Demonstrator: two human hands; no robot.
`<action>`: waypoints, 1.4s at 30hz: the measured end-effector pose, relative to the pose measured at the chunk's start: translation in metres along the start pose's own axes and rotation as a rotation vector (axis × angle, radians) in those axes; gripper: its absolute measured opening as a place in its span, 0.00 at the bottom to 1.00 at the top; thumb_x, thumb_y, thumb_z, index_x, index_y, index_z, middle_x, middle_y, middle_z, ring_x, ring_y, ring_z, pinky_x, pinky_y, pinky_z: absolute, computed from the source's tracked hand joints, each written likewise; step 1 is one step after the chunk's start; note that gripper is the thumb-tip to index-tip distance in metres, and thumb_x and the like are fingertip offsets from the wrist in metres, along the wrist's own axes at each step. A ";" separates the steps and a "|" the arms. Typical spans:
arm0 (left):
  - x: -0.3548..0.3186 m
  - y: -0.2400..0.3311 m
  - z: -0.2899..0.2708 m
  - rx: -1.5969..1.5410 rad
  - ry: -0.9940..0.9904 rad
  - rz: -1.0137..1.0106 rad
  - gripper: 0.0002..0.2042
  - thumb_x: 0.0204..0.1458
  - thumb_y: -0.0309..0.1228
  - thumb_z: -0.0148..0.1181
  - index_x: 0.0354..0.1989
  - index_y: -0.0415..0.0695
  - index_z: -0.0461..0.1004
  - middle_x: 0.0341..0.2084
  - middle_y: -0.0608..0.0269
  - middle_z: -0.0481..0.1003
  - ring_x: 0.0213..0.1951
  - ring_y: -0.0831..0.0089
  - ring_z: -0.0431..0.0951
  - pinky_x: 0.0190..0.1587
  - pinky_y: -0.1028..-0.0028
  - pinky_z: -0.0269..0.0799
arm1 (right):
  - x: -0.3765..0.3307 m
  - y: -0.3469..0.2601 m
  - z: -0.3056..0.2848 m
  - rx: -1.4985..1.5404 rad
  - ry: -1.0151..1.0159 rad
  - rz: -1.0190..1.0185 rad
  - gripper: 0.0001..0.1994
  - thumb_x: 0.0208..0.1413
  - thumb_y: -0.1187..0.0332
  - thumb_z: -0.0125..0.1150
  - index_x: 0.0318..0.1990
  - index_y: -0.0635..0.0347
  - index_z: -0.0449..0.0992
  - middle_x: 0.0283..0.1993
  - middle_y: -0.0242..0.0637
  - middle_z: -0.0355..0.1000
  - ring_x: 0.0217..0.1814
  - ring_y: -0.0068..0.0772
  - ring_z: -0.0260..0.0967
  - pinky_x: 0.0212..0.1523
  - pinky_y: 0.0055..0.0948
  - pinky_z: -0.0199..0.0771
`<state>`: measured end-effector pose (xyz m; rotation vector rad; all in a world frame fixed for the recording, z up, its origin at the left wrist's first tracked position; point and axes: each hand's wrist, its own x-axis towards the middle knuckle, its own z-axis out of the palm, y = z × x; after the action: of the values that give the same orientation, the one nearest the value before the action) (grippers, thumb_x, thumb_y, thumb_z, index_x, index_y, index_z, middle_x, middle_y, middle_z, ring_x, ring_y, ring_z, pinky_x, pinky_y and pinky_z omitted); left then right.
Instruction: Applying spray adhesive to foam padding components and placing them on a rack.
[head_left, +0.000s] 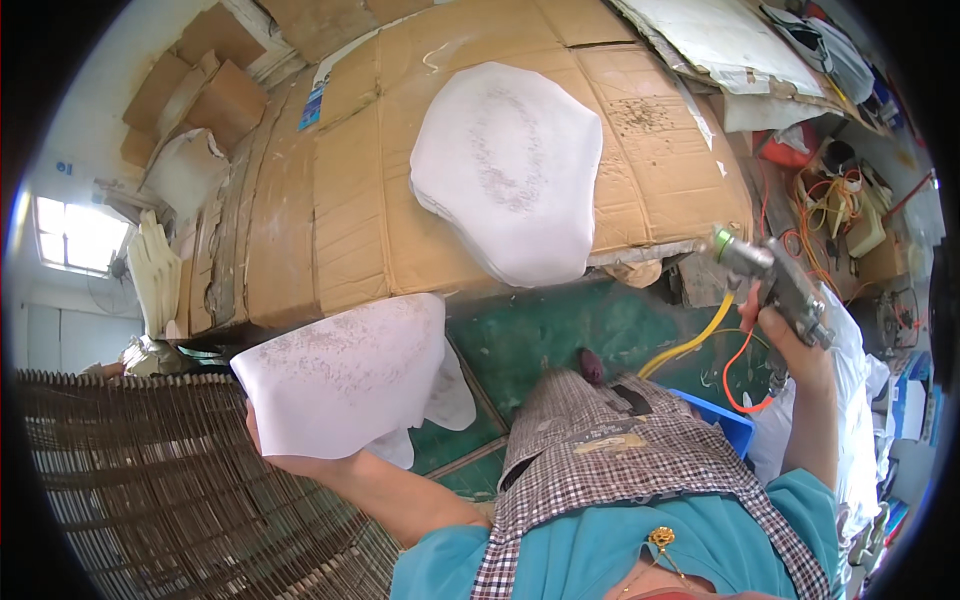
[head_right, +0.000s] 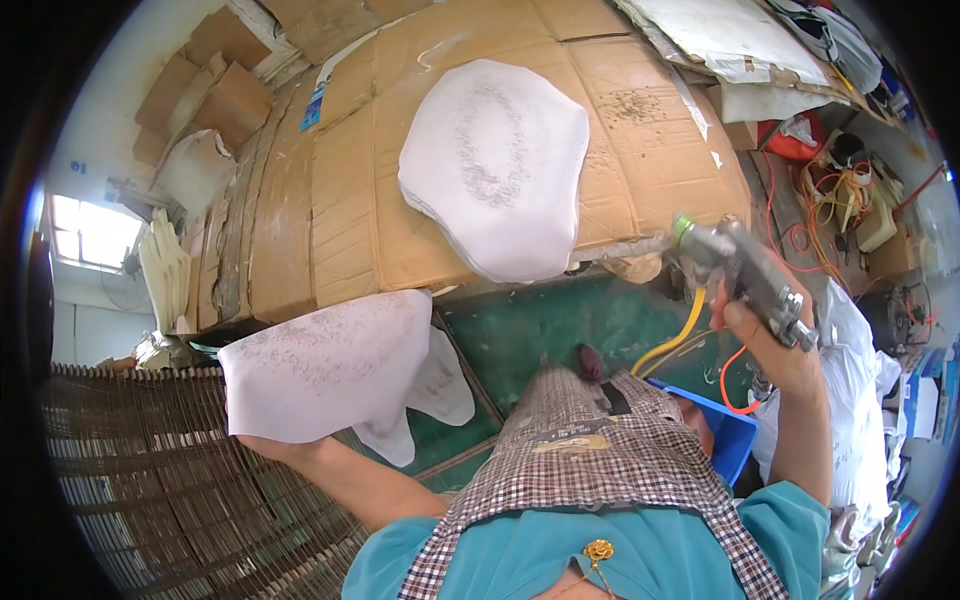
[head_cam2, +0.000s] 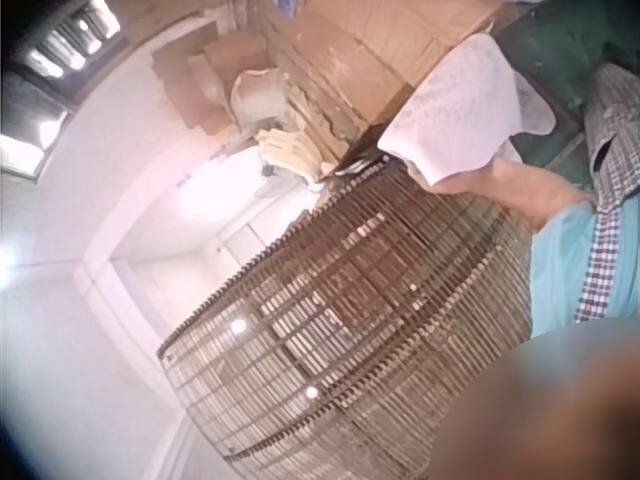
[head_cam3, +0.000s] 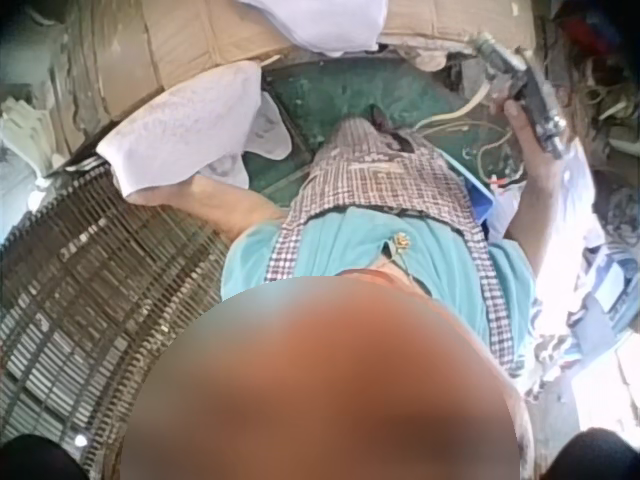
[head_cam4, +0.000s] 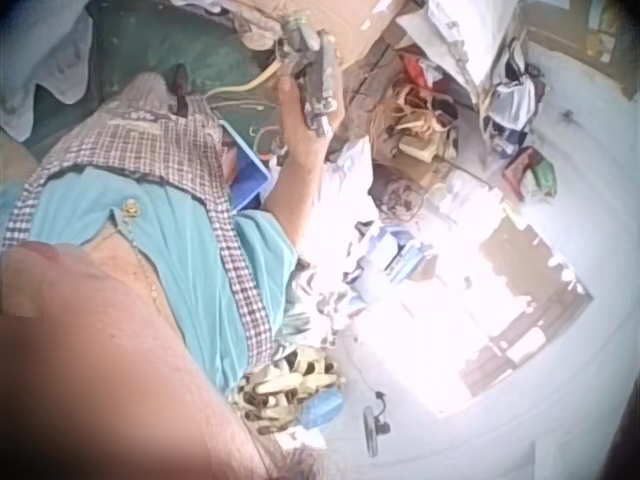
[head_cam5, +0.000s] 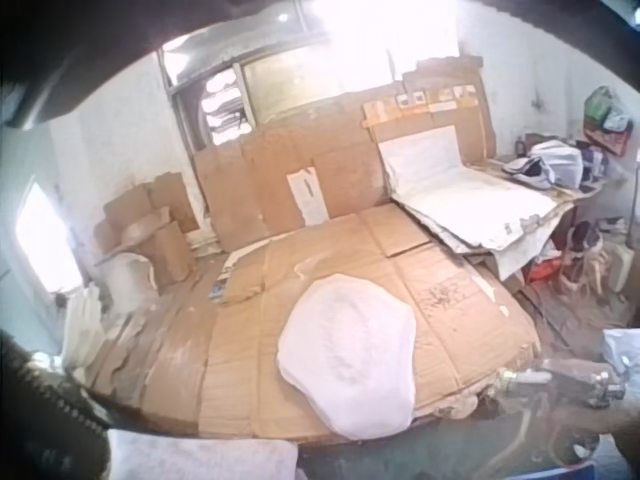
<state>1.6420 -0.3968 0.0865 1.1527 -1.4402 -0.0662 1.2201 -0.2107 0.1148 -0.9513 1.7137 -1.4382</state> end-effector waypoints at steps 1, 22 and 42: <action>-0.001 0.001 0.001 -0.018 0.006 0.026 0.18 0.47 0.35 0.53 0.41 0.32 0.67 0.32 0.53 0.73 0.31 0.69 0.75 0.29 0.71 0.74 | -0.003 0.005 -0.004 0.017 -0.105 -0.038 0.28 0.45 0.71 0.62 0.55 0.66 0.59 0.32 0.33 0.68 0.31 0.23 0.66 0.33 0.23 0.68; 0.011 0.005 -0.003 -0.957 0.290 -0.505 0.16 0.53 0.31 0.43 0.40 0.28 0.67 0.35 0.47 0.72 0.35 0.61 0.75 0.36 0.65 0.75 | 0.019 0.005 0.000 -0.056 0.040 -0.054 0.14 0.48 0.64 0.58 0.38 0.64 0.69 0.28 0.34 0.67 0.30 0.25 0.66 0.36 0.25 0.67; -0.013 0.013 0.007 -0.538 0.202 -0.274 0.15 0.51 0.29 0.41 0.41 0.28 0.66 0.33 0.45 0.72 0.31 0.60 0.76 0.31 0.65 0.76 | 0.056 0.015 -0.034 -0.127 -0.252 -0.047 0.27 0.45 0.68 0.62 0.54 0.64 0.62 0.28 0.32 0.67 0.28 0.22 0.66 0.29 0.21 0.66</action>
<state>1.6259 -0.3858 0.0832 0.8694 -0.9928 -0.4863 1.1621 -0.2414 0.1018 -1.1951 1.6181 -1.1919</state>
